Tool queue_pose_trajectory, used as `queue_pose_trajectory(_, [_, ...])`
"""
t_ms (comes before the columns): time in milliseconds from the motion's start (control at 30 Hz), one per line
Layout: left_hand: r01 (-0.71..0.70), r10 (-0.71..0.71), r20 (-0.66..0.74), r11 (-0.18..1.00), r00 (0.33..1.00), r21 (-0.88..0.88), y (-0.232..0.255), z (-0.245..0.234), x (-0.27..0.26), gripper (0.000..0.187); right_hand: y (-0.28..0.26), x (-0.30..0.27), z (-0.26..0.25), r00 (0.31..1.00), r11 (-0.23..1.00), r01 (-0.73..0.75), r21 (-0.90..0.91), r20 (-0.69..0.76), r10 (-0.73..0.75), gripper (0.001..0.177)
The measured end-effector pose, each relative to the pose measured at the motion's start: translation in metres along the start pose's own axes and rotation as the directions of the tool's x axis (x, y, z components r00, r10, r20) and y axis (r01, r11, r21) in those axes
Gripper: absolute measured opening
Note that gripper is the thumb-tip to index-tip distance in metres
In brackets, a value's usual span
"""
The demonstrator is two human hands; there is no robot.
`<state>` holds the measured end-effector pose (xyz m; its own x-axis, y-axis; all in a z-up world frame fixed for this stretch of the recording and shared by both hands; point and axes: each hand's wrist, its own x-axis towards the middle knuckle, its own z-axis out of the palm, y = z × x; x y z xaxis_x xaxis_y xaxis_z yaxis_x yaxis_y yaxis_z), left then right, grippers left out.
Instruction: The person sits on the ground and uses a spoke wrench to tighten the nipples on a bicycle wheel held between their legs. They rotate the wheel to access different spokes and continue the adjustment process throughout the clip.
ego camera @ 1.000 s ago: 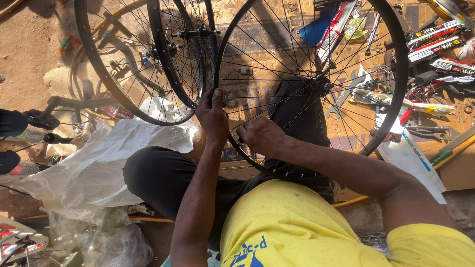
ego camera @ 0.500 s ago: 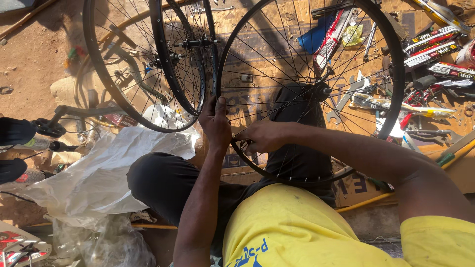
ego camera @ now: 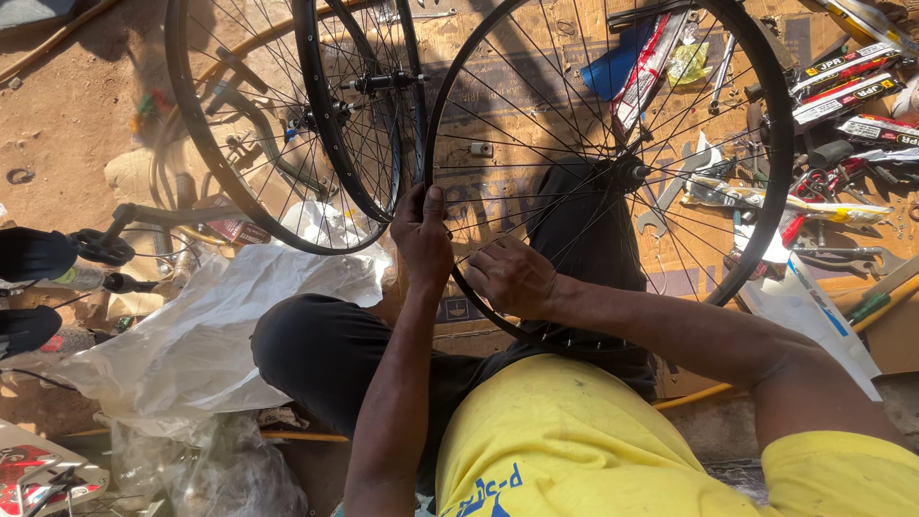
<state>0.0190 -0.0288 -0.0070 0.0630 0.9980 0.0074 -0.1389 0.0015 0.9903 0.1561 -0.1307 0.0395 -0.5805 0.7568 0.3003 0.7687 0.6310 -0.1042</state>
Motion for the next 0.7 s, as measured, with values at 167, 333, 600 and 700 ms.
queue_pose_trajectory(167, [0.079,-0.079,0.001,0.996,0.997,0.033,-0.002,-0.005,0.003,0.037,0.004,0.001,-0.001,0.997,0.981,-0.065,0.181,0.059,0.055,0.01])
queue_pose_trajectory(333, [0.158,-0.158,0.028,0.987,0.987,0.006,0.007,-0.008,0.006,0.038,0.025,-0.008,-0.022,0.997,0.899,-0.079,0.431,0.041,0.068,0.012])
queue_pose_trajectory(600, [0.117,-0.117,0.008,0.993,0.993,0.006,0.01,-0.003,0.001,0.04,0.027,-0.011,-0.015,0.999,0.933,-0.028,0.359,0.024,0.02,0.02])
queue_pose_trajectory(700, [0.094,-0.094,-0.001,0.996,0.996,0.0,0.008,-0.003,0.002,0.04,0.021,-0.009,-0.034,0.981,0.884,-0.011,0.467,-0.165,0.1,0.017])
